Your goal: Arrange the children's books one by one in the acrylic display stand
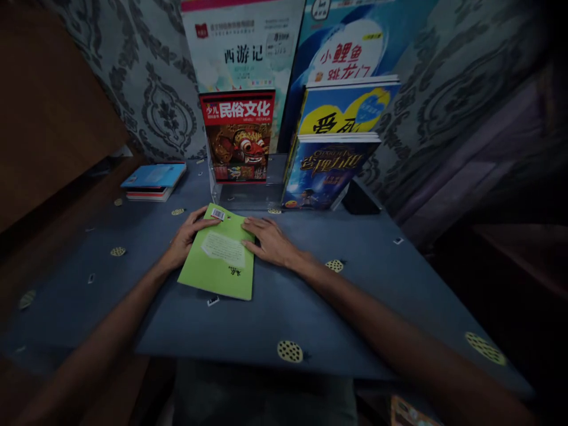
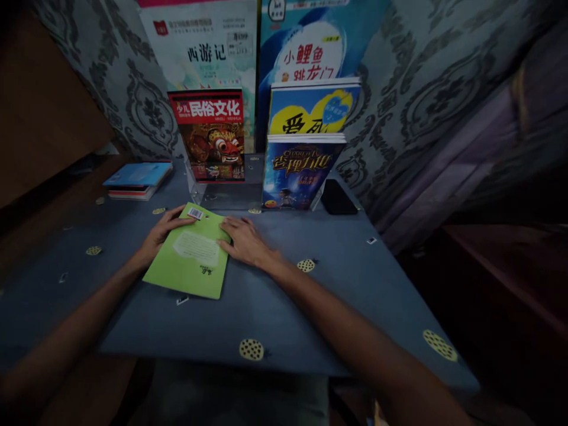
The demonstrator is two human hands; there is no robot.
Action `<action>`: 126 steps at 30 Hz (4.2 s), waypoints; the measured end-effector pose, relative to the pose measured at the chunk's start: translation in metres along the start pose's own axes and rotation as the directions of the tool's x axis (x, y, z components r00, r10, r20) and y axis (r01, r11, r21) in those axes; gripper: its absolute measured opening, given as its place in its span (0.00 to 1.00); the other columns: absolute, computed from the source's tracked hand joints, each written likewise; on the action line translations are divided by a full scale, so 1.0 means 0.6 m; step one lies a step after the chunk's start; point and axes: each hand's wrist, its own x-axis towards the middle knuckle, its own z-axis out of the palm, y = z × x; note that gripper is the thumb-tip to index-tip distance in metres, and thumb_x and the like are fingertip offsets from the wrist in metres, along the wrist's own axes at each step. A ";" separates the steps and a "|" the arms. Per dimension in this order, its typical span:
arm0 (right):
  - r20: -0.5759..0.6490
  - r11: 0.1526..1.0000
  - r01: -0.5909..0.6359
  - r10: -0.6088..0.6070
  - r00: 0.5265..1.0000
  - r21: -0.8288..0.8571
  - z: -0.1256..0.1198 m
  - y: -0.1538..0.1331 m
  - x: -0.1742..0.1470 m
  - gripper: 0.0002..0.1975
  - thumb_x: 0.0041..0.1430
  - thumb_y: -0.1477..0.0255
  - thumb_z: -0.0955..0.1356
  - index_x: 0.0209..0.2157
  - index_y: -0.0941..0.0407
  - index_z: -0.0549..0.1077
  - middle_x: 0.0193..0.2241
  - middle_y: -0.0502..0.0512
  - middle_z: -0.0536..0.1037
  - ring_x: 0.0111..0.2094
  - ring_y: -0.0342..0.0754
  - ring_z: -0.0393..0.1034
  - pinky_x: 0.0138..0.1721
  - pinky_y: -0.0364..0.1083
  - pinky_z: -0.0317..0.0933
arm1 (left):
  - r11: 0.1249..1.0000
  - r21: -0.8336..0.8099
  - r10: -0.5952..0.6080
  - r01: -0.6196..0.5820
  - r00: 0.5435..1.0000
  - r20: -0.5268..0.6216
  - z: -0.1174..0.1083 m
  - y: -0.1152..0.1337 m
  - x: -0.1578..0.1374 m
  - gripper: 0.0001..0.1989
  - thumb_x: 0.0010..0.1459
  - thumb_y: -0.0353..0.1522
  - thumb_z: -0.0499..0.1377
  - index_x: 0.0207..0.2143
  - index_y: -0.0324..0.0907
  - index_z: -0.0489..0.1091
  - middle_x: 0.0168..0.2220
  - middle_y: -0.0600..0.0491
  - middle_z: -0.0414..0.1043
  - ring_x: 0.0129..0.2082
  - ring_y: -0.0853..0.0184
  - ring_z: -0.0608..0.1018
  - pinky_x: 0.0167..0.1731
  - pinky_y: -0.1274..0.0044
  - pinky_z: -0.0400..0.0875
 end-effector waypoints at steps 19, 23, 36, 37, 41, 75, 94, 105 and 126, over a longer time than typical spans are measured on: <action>0.012 0.999 0.042 -0.042 0.999 0.015 0.004 -0.005 -0.021 0.23 0.69 0.65 0.64 0.61 0.59 0.72 0.64 0.65 0.70 0.68 0.58 0.60 0.68 0.62 0.50 | 0.959 0.230 0.082 -0.167 0.938 0.336 -0.005 -0.003 -0.004 0.24 0.60 0.46 0.62 0.57 0.48 0.75 0.63 0.45 0.70 0.66 0.53 0.70 0.65 0.59 0.60; 0.014 0.989 0.103 -0.105 0.994 0.107 0.001 -0.019 -0.047 0.23 0.70 0.61 0.63 0.60 0.56 0.73 0.62 0.64 0.73 0.67 0.60 0.61 0.67 0.65 0.50 | 0.960 0.250 0.039 -0.129 0.941 0.337 -0.008 -0.003 -0.002 0.24 0.60 0.47 0.61 0.56 0.50 0.75 0.63 0.46 0.71 0.66 0.52 0.70 0.66 0.54 0.54; -0.140 0.673 0.134 -0.045 0.989 0.728 -0.025 -0.027 -0.066 0.39 0.60 0.37 0.62 0.59 0.50 0.73 0.59 0.57 0.76 0.62 0.59 0.68 0.64 0.61 0.60 | 0.991 -0.113 -0.067 0.068 0.998 0.011 -0.012 0.019 0.001 0.22 0.55 0.52 0.62 0.37 0.44 0.82 0.39 0.48 0.84 0.43 0.56 0.83 0.56 0.61 0.71; -0.144 0.681 0.110 -0.007 0.990 0.724 -0.021 -0.029 -0.064 0.38 0.58 0.39 0.65 0.60 0.50 0.73 0.58 0.57 0.77 0.61 0.59 0.69 0.63 0.61 0.62 | 0.983 -0.155 -0.111 0.101 0.992 -0.058 -0.008 0.023 0.001 0.23 0.53 0.53 0.64 0.34 0.43 0.81 0.35 0.48 0.84 0.39 0.57 0.83 0.49 0.64 0.75; -0.200 0.713 0.080 0.086 0.976 0.697 -0.004 -0.032 -0.060 0.24 0.65 0.51 0.67 0.55 0.50 0.76 0.48 0.53 0.82 0.53 0.55 0.75 0.60 0.63 0.66 | 0.960 -0.248 -0.181 0.127 0.961 -0.207 0.011 0.050 -0.001 0.25 0.50 0.56 0.65 0.28 0.41 0.78 0.27 0.52 0.79 0.30 0.62 0.79 0.34 0.73 0.75; 0.051 0.601 -0.336 0.439 0.897 0.725 -0.016 0.003 -0.061 0.04 0.57 0.77 0.67 0.32 0.57 0.75 0.22 0.48 0.75 0.19 0.40 0.69 0.20 0.39 0.63 | 0.784 0.613 -0.091 -0.099 0.958 0.271 0.058 0.124 -0.011 0.18 0.69 0.39 0.52 0.55 0.42 0.72 0.54 0.44 0.73 0.54 0.53 0.74 0.53 0.62 0.70; -0.159 0.531 -0.081 0.391 0.906 0.843 -0.012 0.003 -0.084 0.10 0.60 0.70 0.65 0.41 0.57 0.74 0.31 0.51 0.81 0.18 0.36 0.65 0.19 0.37 0.60 | 0.581 0.743 0.155 -0.331 0.942 0.299 0.123 0.177 -0.032 0.13 0.69 0.33 0.53 0.44 0.38 0.76 0.47 0.43 0.81 0.46 0.54 0.83 0.38 0.67 0.79; -0.254 0.835 -0.024 0.194 0.947 0.549 -0.015 -0.009 -0.096 0.10 0.64 0.71 0.65 0.35 0.59 0.78 0.25 0.50 0.78 0.25 0.41 0.67 0.30 0.41 0.59 | 0.599 0.728 0.161 -0.333 0.941 0.298 0.126 0.176 -0.035 0.15 0.70 0.32 0.52 0.46 0.38 0.77 0.50 0.42 0.81 0.49 0.55 0.82 0.48 0.65 0.78; -0.273 0.958 0.121 -0.048 0.961 0.258 -0.001 -0.002 -0.092 0.16 0.65 0.71 0.65 0.53 0.55 0.76 0.54 0.62 0.80 0.56 0.56 0.74 0.58 0.58 0.69 | 0.616 0.787 -0.172 0.034 0.981 0.093 0.029 0.119 -0.098 0.21 0.71 0.37 0.47 0.57 0.42 0.73 0.61 0.42 0.73 0.54 0.48 0.79 0.40 0.64 0.80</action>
